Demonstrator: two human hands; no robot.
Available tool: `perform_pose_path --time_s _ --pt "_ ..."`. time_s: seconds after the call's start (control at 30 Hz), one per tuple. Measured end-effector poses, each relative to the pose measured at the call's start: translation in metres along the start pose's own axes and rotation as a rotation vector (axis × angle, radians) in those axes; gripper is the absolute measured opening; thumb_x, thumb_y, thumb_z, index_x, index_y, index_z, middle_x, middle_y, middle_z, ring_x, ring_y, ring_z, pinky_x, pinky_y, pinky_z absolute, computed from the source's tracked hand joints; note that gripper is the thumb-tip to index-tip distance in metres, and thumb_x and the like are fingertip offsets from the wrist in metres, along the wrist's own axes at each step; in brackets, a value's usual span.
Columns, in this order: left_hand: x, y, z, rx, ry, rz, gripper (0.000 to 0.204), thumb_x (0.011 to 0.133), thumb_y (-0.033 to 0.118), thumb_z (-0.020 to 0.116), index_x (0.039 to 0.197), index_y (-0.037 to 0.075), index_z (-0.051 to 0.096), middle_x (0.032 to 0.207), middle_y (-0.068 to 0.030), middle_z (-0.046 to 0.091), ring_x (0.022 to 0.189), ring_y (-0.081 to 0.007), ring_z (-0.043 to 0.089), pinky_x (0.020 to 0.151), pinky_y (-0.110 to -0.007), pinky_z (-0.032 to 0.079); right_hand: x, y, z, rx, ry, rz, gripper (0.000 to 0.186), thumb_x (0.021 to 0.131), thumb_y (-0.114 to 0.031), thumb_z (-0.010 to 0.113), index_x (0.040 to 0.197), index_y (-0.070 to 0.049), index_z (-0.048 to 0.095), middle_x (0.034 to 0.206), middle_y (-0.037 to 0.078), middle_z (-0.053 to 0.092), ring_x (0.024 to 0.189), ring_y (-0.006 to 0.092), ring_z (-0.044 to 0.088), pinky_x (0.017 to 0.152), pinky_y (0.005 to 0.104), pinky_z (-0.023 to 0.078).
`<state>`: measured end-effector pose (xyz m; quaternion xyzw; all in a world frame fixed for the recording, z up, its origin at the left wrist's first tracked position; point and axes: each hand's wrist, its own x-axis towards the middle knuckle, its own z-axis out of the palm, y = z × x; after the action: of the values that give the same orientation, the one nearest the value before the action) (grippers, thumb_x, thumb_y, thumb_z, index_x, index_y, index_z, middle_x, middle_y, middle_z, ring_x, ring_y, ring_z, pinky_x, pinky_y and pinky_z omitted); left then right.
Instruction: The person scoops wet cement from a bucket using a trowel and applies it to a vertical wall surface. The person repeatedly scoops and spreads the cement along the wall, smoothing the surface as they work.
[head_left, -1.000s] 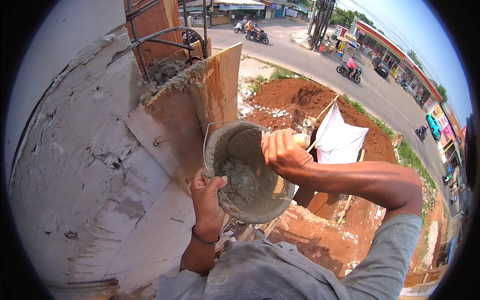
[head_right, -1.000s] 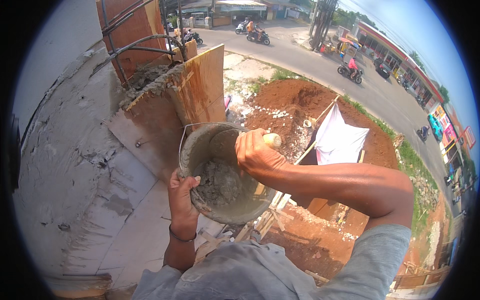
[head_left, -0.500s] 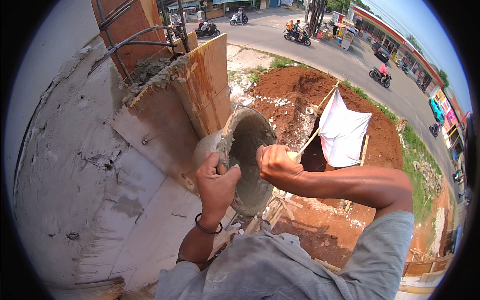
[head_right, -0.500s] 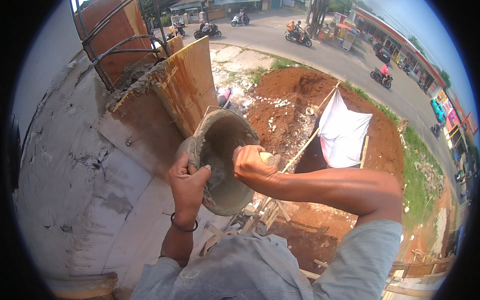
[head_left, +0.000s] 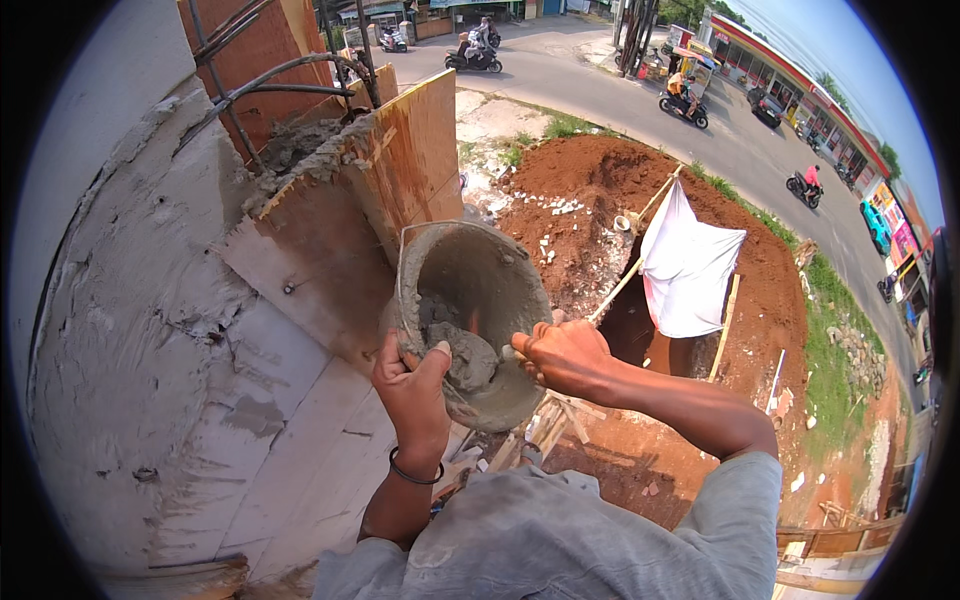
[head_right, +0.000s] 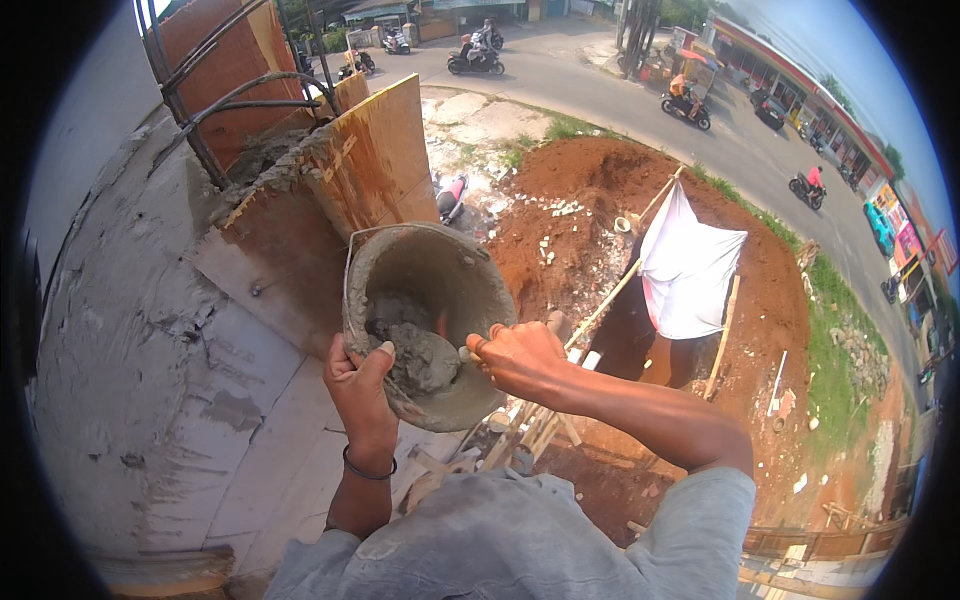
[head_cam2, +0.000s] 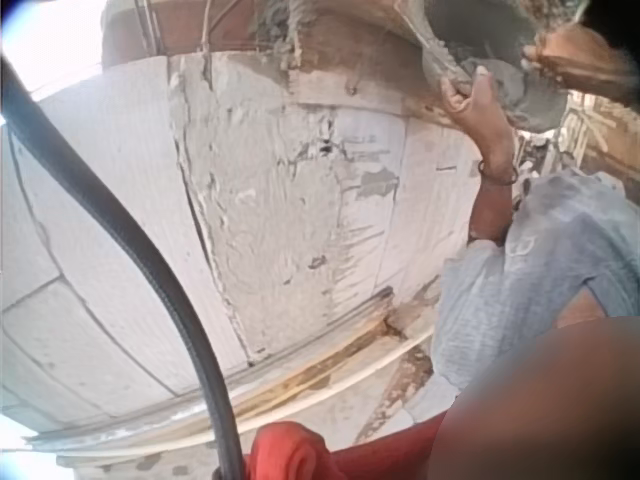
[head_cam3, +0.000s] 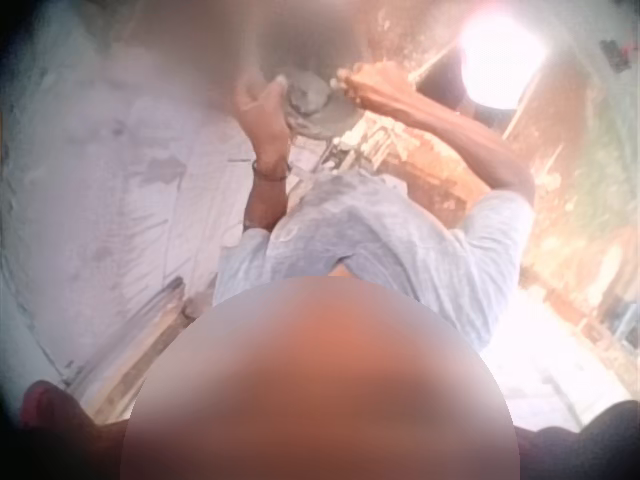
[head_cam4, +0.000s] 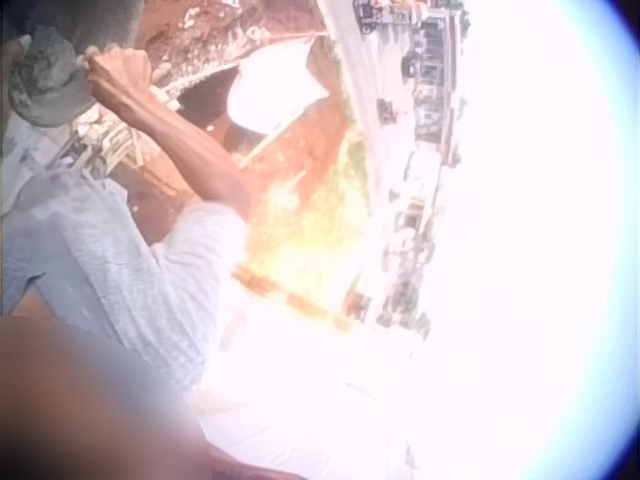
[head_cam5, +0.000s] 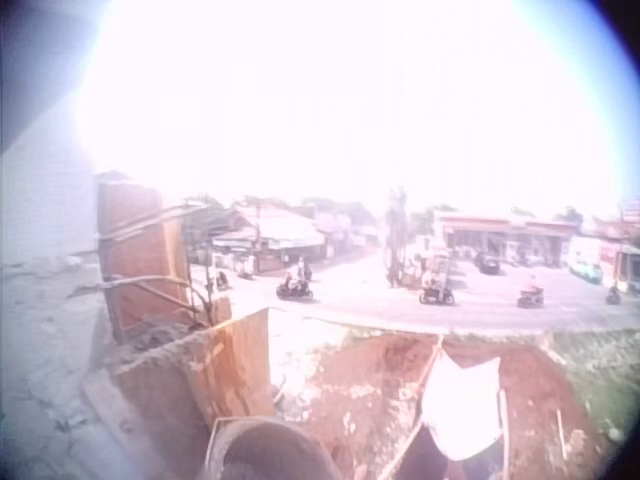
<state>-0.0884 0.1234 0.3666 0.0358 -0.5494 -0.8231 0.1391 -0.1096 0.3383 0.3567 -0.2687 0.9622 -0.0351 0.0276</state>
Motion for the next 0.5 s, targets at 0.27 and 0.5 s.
perform_pose_path --time_s 0.27,0.5 --pt "0.011 0.006 -0.034 -0.43 0.139 -0.105 0.033 0.081 -0.008 0.057 0.113 0.002 0.061 0.104 -0.0079 0.07 0.091 -0.0167 0.069 0.086 -0.032 0.058 0.001 0.01 -0.124 -0.162 0.037 -0.015 0.03 0.083 -0.03 0.074 0.109 -0.015 0.068 0.085 0.01 0.071 0.081 0.0333 0.073 0.067 0.0476 0.057" --pt "0.022 -0.003 -0.052 -0.642 0.064 -0.259 0.039 0.08 -0.01 0.055 0.116 0.003 0.063 0.108 -0.01 0.072 0.096 -0.0186 0.071 0.088 -0.034 0.061 0.01 0.0 -0.26 -0.094 0.037 -0.044 0.032 0.074 -0.023 0.082 0.104 -0.011 0.077 0.08 0.013 0.073 0.076 0.0338 0.072 0.069 0.0422 0.055"
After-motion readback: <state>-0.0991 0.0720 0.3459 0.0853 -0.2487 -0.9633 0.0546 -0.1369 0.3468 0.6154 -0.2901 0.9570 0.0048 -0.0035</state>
